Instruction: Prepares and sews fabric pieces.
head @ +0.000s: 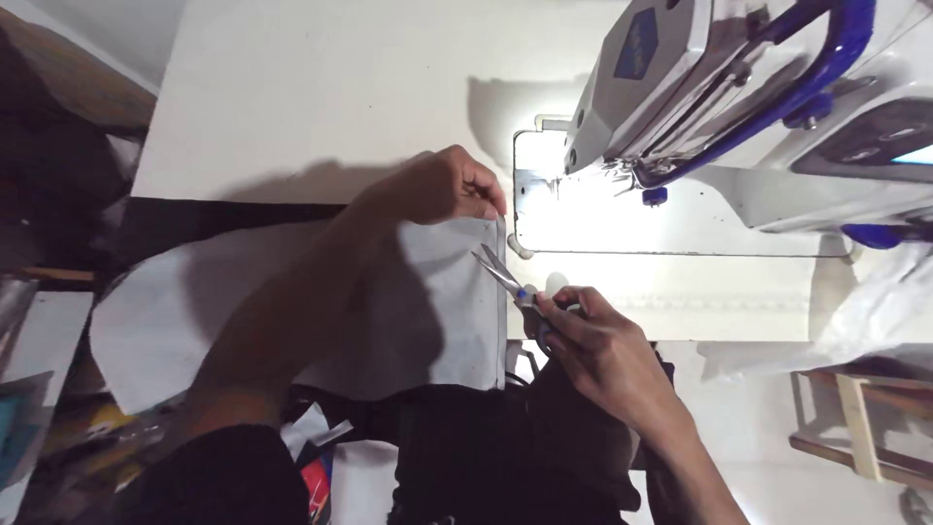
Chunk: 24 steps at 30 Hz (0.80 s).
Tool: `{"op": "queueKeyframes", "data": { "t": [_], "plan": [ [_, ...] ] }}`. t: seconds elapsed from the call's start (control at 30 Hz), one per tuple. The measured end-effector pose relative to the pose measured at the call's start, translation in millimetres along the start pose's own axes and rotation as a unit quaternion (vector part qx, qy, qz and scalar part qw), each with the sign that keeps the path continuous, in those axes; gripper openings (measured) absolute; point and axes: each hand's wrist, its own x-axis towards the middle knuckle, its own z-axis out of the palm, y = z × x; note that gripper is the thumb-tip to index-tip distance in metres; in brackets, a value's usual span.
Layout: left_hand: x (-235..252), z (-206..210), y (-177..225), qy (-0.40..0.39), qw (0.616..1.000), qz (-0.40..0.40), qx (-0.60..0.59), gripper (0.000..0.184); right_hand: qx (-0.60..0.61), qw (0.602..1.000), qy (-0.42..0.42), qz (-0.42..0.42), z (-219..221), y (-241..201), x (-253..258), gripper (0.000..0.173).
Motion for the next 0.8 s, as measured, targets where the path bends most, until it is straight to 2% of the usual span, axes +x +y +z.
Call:
{"op": "queueKeyframes", "data": {
  "t": [0.07,0.13,0.23,0.33,0.43,0.57,0.7,0.8],
  "plan": [
    [-5,-5,5,0.003,0.998,-0.028,-0.049,0.009,0.018,1.000,-0.005,0.002,0,2,0,0.039],
    [-7,-7,10,-0.023,0.995,-0.081,-0.058,0.034,0.023,1.000,-0.005,0.007,0,2,0,0.039],
    [-7,-2,12,-0.031,0.994,-0.094,0.052,0.064,0.023,1.000,-0.004,0.011,0,2,-1,0.039],
    [-7,5,24,-0.042,0.982,-0.125,0.135,0.074,0.010,1.000,0.001,0.000,2,2,-2,0.039],
    [-8,9,30,-0.045,0.980,-0.101,0.166,0.061,-0.007,1.000,0.016,-0.016,6,1,-7,0.038],
    [-4,15,18,-0.004,0.992,0.014,0.125,0.018,-0.007,1.000,0.020,-0.015,8,-1,-10,0.037],
    [2,25,7,0.097,0.995,0.027,0.026,0.011,-0.005,1.000,0.020,-0.016,8,-2,-8,0.037],
    [7,28,3,0.190,0.980,0.033,-0.053,0.007,-0.004,1.000,0.015,-0.011,7,-2,-7,0.037]
  ]
}}
